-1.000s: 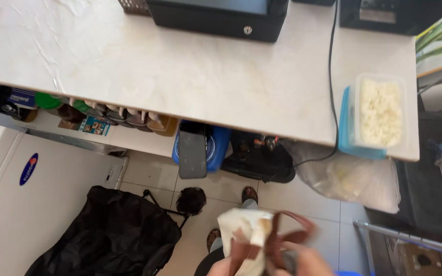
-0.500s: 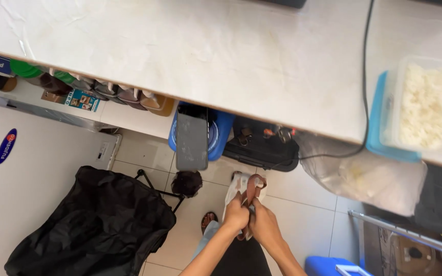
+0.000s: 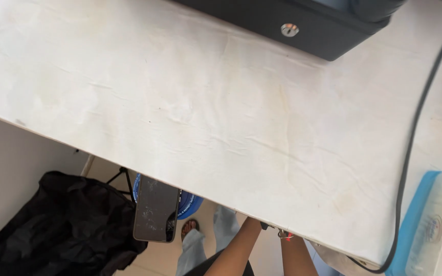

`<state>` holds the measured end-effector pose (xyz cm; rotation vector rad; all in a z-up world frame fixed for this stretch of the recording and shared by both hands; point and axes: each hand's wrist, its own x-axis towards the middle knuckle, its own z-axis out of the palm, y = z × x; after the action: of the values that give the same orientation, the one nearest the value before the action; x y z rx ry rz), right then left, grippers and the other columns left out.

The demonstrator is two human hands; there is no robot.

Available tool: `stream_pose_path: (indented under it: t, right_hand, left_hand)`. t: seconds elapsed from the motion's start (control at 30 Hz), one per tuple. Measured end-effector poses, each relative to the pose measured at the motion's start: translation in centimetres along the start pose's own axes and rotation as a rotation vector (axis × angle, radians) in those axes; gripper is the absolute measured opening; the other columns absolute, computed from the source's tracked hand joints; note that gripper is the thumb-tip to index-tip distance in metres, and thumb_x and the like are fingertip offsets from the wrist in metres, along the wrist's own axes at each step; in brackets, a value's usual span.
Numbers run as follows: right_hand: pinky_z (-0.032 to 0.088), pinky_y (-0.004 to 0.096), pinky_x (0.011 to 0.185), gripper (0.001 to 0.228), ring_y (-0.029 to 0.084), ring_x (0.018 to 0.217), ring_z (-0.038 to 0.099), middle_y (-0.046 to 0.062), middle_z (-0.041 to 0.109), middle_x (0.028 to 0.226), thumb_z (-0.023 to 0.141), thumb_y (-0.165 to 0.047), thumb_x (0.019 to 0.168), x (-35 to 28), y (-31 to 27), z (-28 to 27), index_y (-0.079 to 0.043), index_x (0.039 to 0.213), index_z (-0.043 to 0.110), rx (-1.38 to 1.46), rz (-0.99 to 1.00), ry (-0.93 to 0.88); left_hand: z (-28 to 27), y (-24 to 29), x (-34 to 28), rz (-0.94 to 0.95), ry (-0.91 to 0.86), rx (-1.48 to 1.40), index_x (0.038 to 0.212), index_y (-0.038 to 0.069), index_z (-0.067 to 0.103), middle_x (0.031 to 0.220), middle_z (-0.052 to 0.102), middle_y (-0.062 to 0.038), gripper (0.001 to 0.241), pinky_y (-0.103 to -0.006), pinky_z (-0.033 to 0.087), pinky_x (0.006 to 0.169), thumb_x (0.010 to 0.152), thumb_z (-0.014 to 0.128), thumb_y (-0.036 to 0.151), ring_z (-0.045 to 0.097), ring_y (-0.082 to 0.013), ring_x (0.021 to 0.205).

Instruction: Cleaning and organizing the service counter area of a coffee shop.

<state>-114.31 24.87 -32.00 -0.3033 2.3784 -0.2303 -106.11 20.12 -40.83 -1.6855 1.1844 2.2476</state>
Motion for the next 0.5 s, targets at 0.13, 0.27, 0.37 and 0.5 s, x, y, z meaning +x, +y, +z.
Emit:
stream_pose_path:
  t: [0.13, 0.27, 0.37, 0.5]
  right_hand:
    - [0.054, 0.04, 0.1, 0.039, 0.034, 0.118, 0.068, 0.019, 0.072, 0.127, 0.062, -0.028, 0.098, -0.7, 2.8, 0.1, -0.002, 0.125, 0.071, 0.049, -0.121, 0.086]
    - [0.052, 0.04, 0.101, 0.039, 0.033, 0.12, 0.067, 0.016, 0.071, 0.129, 0.059, -0.027, 0.099, -2.3, 5.3, 0.2, -0.004, 0.129, 0.069, 0.118, -0.23, 0.214]
    - [0.051, 0.04, 0.101, 0.04, 0.032, 0.121, 0.066, 0.015, 0.071, 0.131, 0.058, -0.027, 0.1, -3.7, 6.6, -0.7, -0.005, 0.131, 0.068, 0.17, -0.315, 0.336]
    - [0.05, 0.04, 0.102, 0.04, 0.031, 0.122, 0.065, 0.013, 0.07, 0.133, 0.056, -0.026, 0.101, -6.5, 7.6, -1.5, -0.006, 0.134, 0.067, 0.215, -0.382, 0.513]
  left_hand:
    - [-0.1, -0.7, -0.3, 0.029, -0.053, 0.05, 0.147, 0.002, 0.049, 0.142, 0.057, -0.015, 0.053, -0.038, 0.051, 0.101, 0.099, 0.058, 0.024, 0.059, -0.0226, 0.124]
    - [-0.9, -2.0, -0.2, 0.087, -0.142, 0.12, 0.15, 0.003, 0.044, 0.146, 0.051, -0.019, 0.056, -0.0419, 0.05, 0.103, 0.101, 0.055, 0.028, 0.056, -0.0259, 0.128]
    - [-1.5, -2.6, 0.0, 0.153, -0.224, 0.176, 0.152, 0.003, 0.041, 0.15, 0.047, -0.022, 0.058, -0.0448, 0.049, 0.105, 0.103, 0.052, 0.031, 0.054, -0.0284, 0.13]
    - [-4.4, -4.1, 2.8, 0.247, -0.355, 0.247, 0.155, 0.004, 0.038, 0.153, 0.043, -0.024, 0.06, -0.0477, 0.049, 0.107, 0.104, 0.05, 0.034, 0.051, -0.0308, 0.133]
